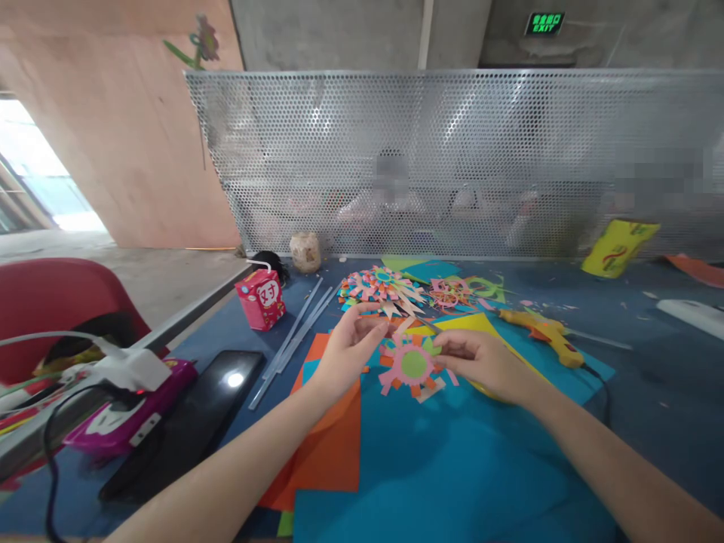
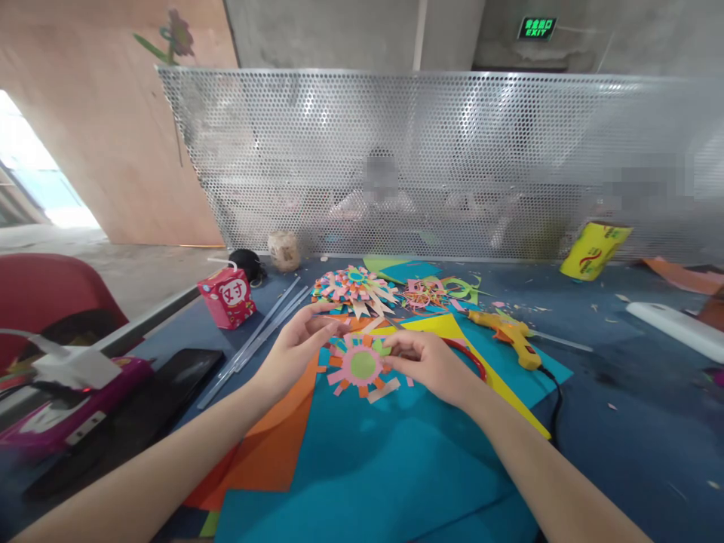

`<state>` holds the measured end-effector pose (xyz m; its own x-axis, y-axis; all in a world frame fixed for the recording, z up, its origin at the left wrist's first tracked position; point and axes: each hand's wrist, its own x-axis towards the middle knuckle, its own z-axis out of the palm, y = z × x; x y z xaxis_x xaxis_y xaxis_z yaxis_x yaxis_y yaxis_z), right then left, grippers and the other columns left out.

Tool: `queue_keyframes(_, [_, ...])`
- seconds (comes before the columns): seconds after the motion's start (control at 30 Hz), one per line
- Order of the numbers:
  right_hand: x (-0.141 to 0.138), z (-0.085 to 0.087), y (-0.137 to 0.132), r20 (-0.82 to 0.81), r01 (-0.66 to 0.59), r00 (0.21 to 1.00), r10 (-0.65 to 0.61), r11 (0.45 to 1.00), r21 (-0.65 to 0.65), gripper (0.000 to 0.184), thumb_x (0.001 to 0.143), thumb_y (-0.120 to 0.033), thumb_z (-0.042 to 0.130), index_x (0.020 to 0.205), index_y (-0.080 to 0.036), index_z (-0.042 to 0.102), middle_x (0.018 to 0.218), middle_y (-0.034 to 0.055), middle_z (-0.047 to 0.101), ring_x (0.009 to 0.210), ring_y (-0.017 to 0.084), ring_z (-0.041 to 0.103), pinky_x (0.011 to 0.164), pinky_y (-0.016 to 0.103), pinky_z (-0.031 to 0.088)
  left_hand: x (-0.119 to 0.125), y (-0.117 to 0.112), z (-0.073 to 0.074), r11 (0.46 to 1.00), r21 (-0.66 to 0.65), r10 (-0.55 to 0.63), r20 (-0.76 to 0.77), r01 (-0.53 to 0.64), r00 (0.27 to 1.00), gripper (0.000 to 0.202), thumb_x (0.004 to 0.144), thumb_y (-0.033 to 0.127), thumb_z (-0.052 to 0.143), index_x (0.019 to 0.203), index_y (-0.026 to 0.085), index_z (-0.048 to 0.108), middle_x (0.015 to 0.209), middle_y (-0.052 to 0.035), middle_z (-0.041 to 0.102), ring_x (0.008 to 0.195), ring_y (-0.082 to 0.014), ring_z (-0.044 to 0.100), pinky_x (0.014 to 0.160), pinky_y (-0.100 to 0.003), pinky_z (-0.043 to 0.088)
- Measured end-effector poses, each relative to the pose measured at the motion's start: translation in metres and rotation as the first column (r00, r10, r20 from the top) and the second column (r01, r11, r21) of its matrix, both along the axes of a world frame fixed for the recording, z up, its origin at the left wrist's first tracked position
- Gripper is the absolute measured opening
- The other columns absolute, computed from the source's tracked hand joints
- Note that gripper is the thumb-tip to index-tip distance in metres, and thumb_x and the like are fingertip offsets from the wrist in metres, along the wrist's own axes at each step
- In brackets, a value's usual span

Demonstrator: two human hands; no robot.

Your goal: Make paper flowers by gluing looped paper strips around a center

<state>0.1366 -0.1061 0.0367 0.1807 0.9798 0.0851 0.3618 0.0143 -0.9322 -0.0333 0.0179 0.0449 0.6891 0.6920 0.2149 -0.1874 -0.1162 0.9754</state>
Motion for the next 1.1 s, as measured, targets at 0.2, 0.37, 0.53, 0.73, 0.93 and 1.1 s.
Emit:
queue_keyframes(0.2, [0.0003,-0.0005,-0.0005,0.073,0.002,0.997,0.0,1.0,-0.024,0.026,0.069,-0.045,0.064,0.077,-0.02,0.061,0.073,-0.0002,0.062,0.07,0.015,0.058,0.064,0.025,0.046,0.0025,0.0001,-0.0009,0.998,-0.047,-0.035,-0.101,0.031,0.994,0.033,0.069,0.024,0.065,0.096,0.016,0.049,0.065,0.0029,0.061,0.056,-0.0092,0.058,0.055,-0.022,0.046])
queue_keyframes(0.37, [0.0013,-0.0023,0.0002,0.089,-0.017,0.996,0.02,0.999,-0.034,0.025,0.071,-0.044,0.063,0.078,-0.02,0.06,0.072,-0.0005,0.06,0.067,0.013,0.055,0.062,0.024,0.045,-0.0003,0.0027,0.0012,0.994,-0.101,-0.059,-0.104,0.048,0.993,0.034,0.066,0.024,0.067,0.095,0.015,0.052,0.066,0.0021,0.062,0.058,-0.009,0.058,0.055,-0.021,0.045])
queue_keyframes(0.53, [0.0009,-0.0009,-0.0008,0.091,-0.015,0.996,0.019,0.999,-0.048,0.024,0.072,-0.042,0.062,0.077,-0.02,0.059,0.071,-0.0009,0.057,0.066,0.012,0.054,0.063,0.025,0.044,-0.0007,0.0048,0.0008,0.989,-0.133,-0.084,-0.142,0.065,0.986,0.034,0.066,0.026,0.069,0.096,0.016,0.055,0.069,0.0017,0.062,0.059,-0.0076,0.057,0.055,-0.019,0.043])
queue_keyframes(0.73, [-0.0006,0.0013,-0.0019,0.086,0.0,0.996,0.004,0.999,-0.049,0.021,0.072,-0.039,0.062,0.079,-0.02,0.059,0.073,-0.0012,0.06,0.068,0.012,0.056,0.061,0.023,0.043,-0.0004,0.0046,-0.0004,0.989,-0.115,-0.105,-0.117,0.091,0.988,0.036,0.067,0.029,0.069,0.097,0.015,0.055,0.072,-0.0007,0.064,0.062,-0.0095,0.059,0.057,-0.021,0.044])
queue_keyframes(0.93, [-0.0014,0.0019,-0.0019,0.09,0.001,0.996,0.004,0.999,-0.049,0.02,0.072,-0.039,0.062,0.078,-0.02,0.06,0.071,-0.002,0.06,0.068,0.012,0.056,0.062,0.022,0.044,-0.0009,0.0055,-0.0015,0.992,-0.094,-0.096,-0.143,0.083,0.985,0.036,0.066,0.029,0.07,0.097,0.016,0.055,0.073,-0.0005,0.064,0.057,-0.0086,0.057,0.053,-0.02,0.042])
queue_keyframes(1.1, [-0.0009,0.002,-0.0018,0.073,-0.006,0.997,0.01,0.999,-0.048,0.02,0.072,-0.039,0.063,0.079,-0.02,0.06,0.074,-0.0009,0.061,0.072,0.013,0.058,0.065,0.024,0.045,-0.0002,0.0055,-0.0016,0.992,-0.094,-0.094,-0.126,0.082,0.988,0.037,0.065,0.028,0.07,0.096,0.015,0.056,0.072,-0.0005,0.064,0.057,-0.0088,0.058,0.054,-0.021,0.043])
